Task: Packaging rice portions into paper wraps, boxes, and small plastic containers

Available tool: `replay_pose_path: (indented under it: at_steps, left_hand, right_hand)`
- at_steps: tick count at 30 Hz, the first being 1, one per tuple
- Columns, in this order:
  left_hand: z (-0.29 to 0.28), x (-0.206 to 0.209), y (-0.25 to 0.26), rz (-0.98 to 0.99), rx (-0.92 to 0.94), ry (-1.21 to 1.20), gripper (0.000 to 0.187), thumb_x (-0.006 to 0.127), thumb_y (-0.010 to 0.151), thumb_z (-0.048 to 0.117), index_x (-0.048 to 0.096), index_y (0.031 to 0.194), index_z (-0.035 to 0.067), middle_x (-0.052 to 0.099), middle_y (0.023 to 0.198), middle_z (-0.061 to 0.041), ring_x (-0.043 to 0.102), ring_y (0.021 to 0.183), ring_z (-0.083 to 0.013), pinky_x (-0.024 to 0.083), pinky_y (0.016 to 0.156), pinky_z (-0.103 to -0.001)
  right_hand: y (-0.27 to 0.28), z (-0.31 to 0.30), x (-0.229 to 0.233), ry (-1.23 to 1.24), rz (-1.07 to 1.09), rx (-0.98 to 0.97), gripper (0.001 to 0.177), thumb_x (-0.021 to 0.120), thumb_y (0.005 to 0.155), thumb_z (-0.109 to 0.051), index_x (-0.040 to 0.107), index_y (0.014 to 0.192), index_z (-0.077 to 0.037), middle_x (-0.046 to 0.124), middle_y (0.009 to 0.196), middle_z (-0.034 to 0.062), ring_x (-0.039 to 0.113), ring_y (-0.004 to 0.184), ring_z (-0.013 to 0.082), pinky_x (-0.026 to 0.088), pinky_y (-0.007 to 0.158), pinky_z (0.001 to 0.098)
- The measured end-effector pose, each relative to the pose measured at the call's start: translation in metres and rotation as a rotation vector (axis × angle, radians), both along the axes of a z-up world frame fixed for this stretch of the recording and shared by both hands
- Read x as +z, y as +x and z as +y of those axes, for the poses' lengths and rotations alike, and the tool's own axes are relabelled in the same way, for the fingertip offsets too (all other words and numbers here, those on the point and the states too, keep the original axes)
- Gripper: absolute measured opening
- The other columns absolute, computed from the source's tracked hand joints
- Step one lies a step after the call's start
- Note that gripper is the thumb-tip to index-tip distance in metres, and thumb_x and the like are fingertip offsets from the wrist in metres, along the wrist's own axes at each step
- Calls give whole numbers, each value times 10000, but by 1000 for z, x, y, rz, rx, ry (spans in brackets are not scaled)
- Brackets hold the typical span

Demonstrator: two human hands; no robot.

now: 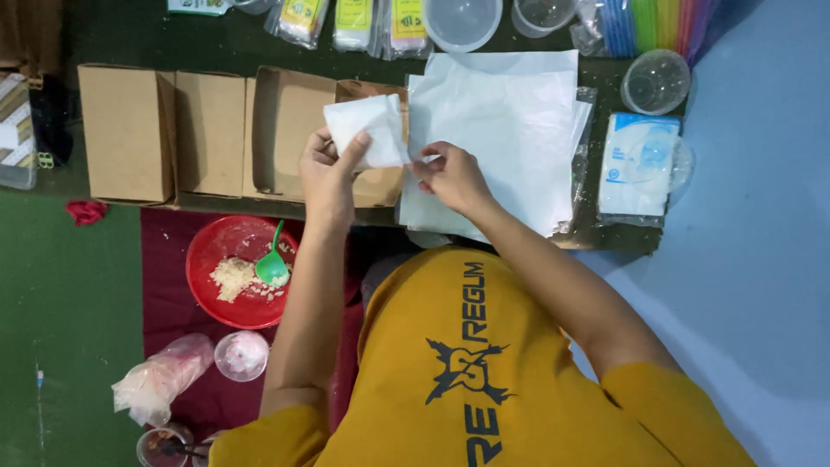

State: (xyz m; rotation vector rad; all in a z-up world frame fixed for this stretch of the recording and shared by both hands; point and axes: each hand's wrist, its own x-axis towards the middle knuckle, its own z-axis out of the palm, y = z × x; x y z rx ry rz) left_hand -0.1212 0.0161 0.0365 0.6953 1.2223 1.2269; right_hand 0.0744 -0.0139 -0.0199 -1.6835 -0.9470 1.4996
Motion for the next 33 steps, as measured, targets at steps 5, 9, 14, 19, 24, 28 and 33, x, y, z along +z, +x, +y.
replay_pose_path:
  at_steps: [5, 9, 14, 19, 24, 28, 33]
  left_hand:
    - [0, -14, -28, 1, 70, -12, 453, 896, 852, 166, 609, 1170, 18, 718, 873, -72, 774, 764, -179, 636, 592, -238]
    - [-3, -10, -37, 8, 93, 1, 474, 898, 855, 186, 602, 1189, 26, 734, 900, -79, 784, 786, -199, 662, 628, -282]
    - [-7, 28, -37, 66, 104, 109, 466, 894, 872, 167, 604, 1204, 17, 734, 926, -111, 775, 823, -194, 680, 718, -330]
    - [-10, 32, -21, 119, 4, 195, 468, 889, 884, 175, 596, 1215, 24, 713, 922, -89, 756, 839, -168, 678, 745, -331]
    - [-13, 30, 27, 230, -226, 190, 474, 890, 883, 167, 582, 1213, 22, 697, 960, -158, 692, 870, -211, 635, 626, -346]
    - [-6, 9, 68, 233, -327, 57, 573, 878, 864, 215, 532, 1251, -28, 692, 950, -225, 746, 788, -306, 659, 564, -406]
    - [4, -62, 100, 470, -418, 10, 588, 904, 833, 276, 573, 1211, -30, 721, 1012, -265, 743, 946, -394, 637, 677, -492]
  right_hand:
    - [-26, 10, -10, 16, -75, 110, 312, 798, 888, -172, 709, 1106, 33, 761, 752, 164, 750, 544, 191, 657, 500, 257]
    - [-28, 13, -23, 73, -44, 99, 269, 741, 877, -65, 708, 1103, 79, 741, 727, 223, 752, 546, 244, 669, 514, 308]
    - [-8, -6, -3, 109, -25, -6, 212, 712, 878, -48, 739, 1071, 34, 734, 688, 200, 750, 549, 241, 662, 534, 310]
    - [31, -24, 8, 236, -165, -56, 245, 713, 866, -33, 749, 1107, -1, 732, 678, 175, 741, 536, 227, 626, 501, 319]
    - [71, -35, 18, 306, -367, -46, 214, 690, 953, -44, 752, 1157, -22, 739, 716, 154, 729, 565, 212, 568, 510, 294]
    - [85, -35, 12, 271, -365, -81, 232, 678, 985, -70, 728, 1197, 12, 754, 742, 140, 737, 587, 190, 574, 520, 278]
    - [92, -38, 3, 221, -240, -113, 300, 714, 980, -97, 692, 1263, 0, 759, 906, 184, 767, 705, 244, 624, 603, 308]
